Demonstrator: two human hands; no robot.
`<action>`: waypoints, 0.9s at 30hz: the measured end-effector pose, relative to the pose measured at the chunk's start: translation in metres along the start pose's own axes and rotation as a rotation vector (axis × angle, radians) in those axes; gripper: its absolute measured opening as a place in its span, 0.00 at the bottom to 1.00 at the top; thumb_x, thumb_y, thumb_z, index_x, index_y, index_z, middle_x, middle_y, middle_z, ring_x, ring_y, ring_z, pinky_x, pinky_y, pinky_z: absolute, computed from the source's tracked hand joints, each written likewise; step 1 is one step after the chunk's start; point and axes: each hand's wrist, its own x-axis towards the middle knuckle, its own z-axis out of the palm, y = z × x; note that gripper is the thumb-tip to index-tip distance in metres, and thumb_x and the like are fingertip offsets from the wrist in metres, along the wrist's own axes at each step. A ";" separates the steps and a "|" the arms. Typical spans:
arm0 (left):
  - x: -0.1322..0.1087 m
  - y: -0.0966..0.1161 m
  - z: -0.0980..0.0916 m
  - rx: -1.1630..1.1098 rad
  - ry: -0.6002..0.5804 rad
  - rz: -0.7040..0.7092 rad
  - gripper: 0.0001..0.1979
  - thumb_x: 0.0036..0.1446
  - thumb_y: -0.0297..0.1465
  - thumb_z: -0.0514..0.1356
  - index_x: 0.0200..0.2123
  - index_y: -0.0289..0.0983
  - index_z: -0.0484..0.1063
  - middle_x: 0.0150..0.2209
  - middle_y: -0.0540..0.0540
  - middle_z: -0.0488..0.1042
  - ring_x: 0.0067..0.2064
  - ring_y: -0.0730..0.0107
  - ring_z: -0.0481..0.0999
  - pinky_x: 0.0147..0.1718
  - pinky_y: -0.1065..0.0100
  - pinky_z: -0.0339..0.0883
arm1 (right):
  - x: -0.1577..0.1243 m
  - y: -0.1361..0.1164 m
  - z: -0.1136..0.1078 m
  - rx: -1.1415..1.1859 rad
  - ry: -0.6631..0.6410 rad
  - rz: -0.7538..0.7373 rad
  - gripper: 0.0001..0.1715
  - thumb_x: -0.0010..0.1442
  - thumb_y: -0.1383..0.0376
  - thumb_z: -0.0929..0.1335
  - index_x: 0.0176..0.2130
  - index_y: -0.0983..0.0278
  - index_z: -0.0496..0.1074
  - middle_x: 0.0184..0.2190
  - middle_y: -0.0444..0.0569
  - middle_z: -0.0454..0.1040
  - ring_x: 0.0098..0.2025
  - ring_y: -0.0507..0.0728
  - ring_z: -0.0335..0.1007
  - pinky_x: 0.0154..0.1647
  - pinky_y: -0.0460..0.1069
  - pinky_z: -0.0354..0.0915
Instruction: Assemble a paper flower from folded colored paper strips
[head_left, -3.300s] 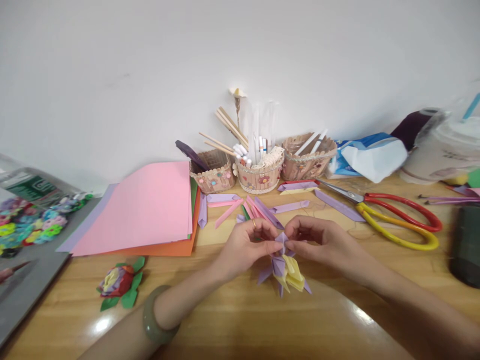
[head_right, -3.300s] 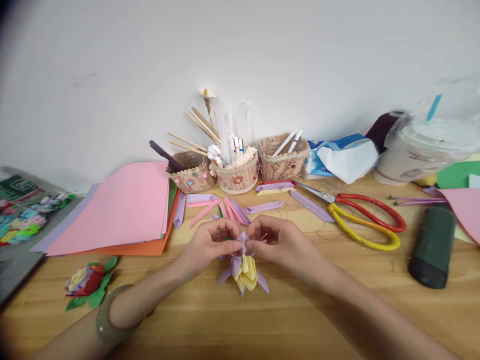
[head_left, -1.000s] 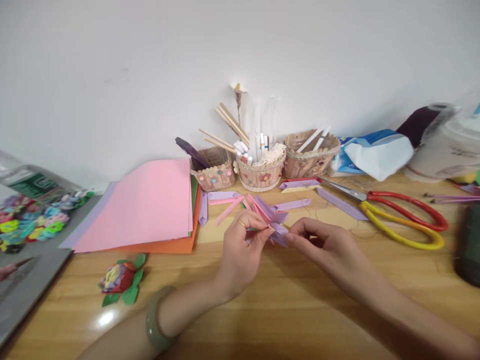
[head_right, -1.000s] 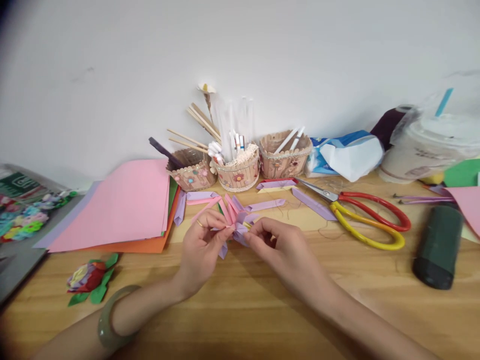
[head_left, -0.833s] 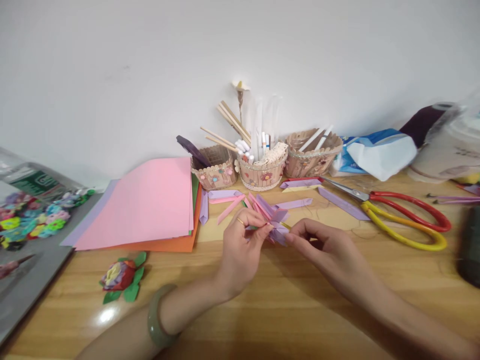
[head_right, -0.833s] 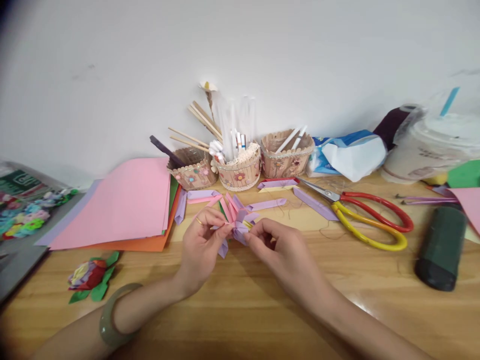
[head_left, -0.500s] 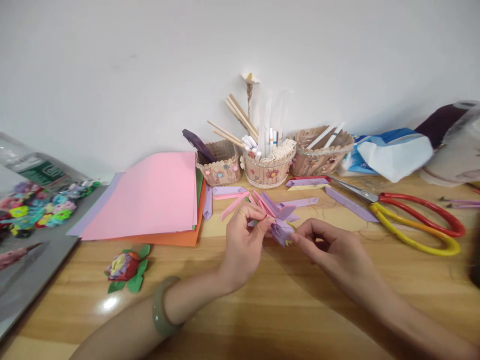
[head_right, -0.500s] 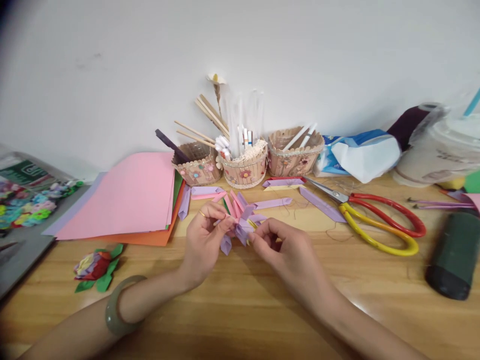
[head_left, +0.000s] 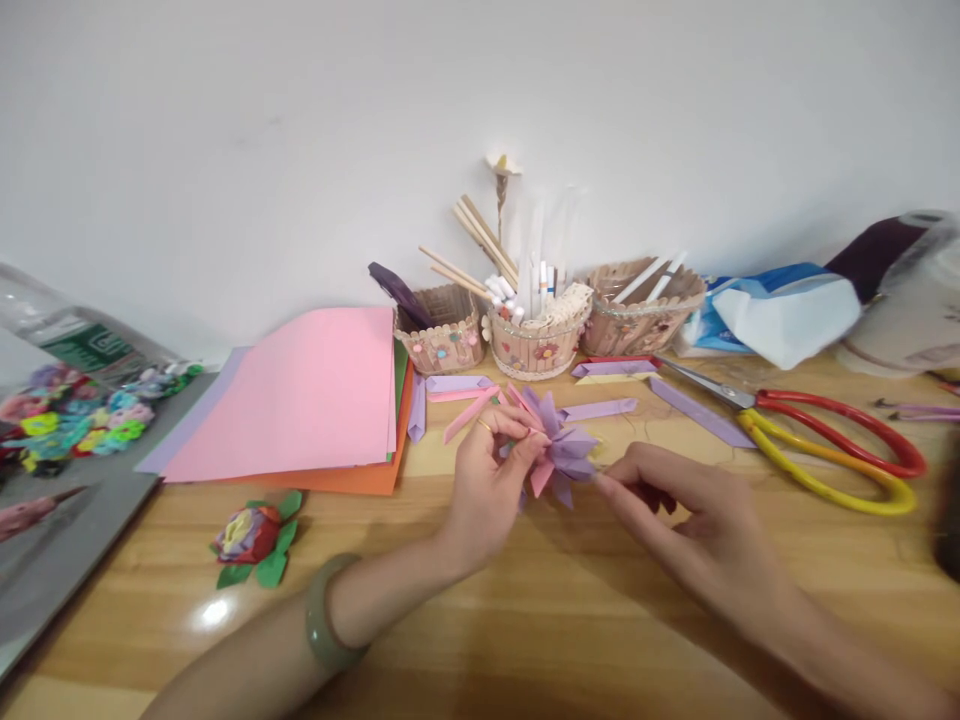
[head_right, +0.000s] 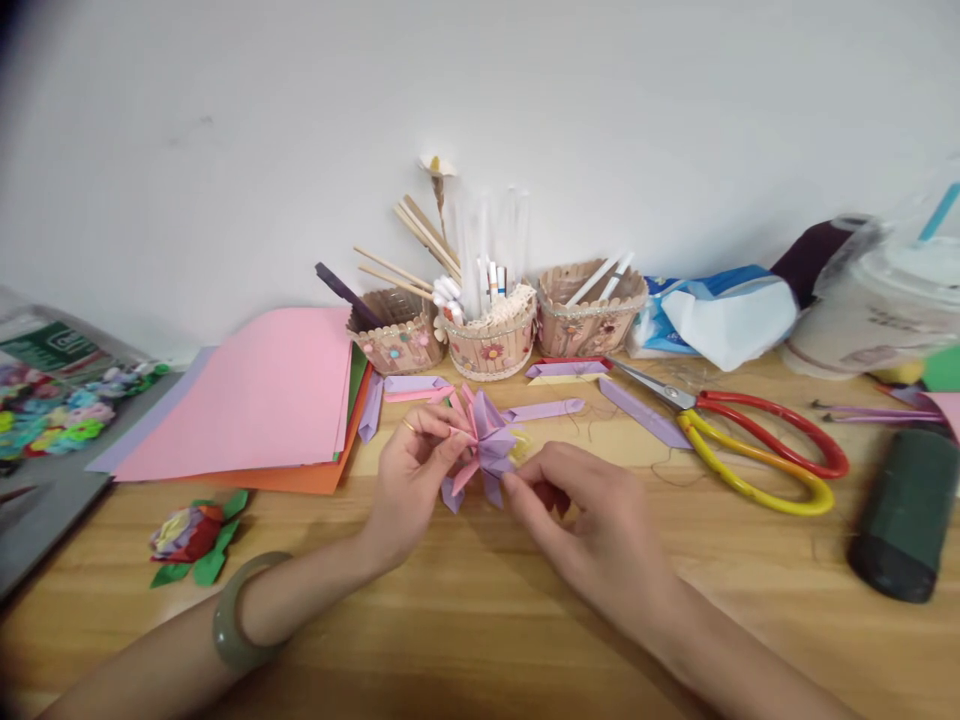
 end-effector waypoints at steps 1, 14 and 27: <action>0.000 0.001 0.001 -0.021 0.001 -0.011 0.10 0.52 0.31 0.61 0.26 0.35 0.62 0.30 0.49 0.68 0.28 0.78 0.69 0.23 0.76 0.67 | 0.000 0.000 -0.002 -0.020 0.044 -0.041 0.09 0.58 0.67 0.63 0.26 0.63 0.68 0.19 0.41 0.65 0.20 0.49 0.57 0.20 0.44 0.54; -0.002 0.004 -0.003 -0.116 -0.143 -0.240 0.12 0.53 0.37 0.59 0.30 0.36 0.60 0.33 0.49 0.73 0.31 0.76 0.72 0.32 0.72 0.68 | 0.015 0.014 -0.006 0.255 -0.032 0.242 0.15 0.59 0.55 0.62 0.39 0.61 0.71 0.37 0.48 0.75 0.39 0.57 0.70 0.39 0.52 0.66; -0.002 0.004 -0.003 0.057 -0.301 -0.156 0.05 0.53 0.29 0.59 0.34 0.37 0.65 0.30 0.51 0.67 0.30 0.77 0.67 0.31 0.75 0.62 | 0.008 0.008 -0.003 0.093 -0.046 0.063 0.09 0.56 0.63 0.66 0.37 0.62 0.74 0.29 0.46 0.77 0.29 0.53 0.71 0.29 0.47 0.67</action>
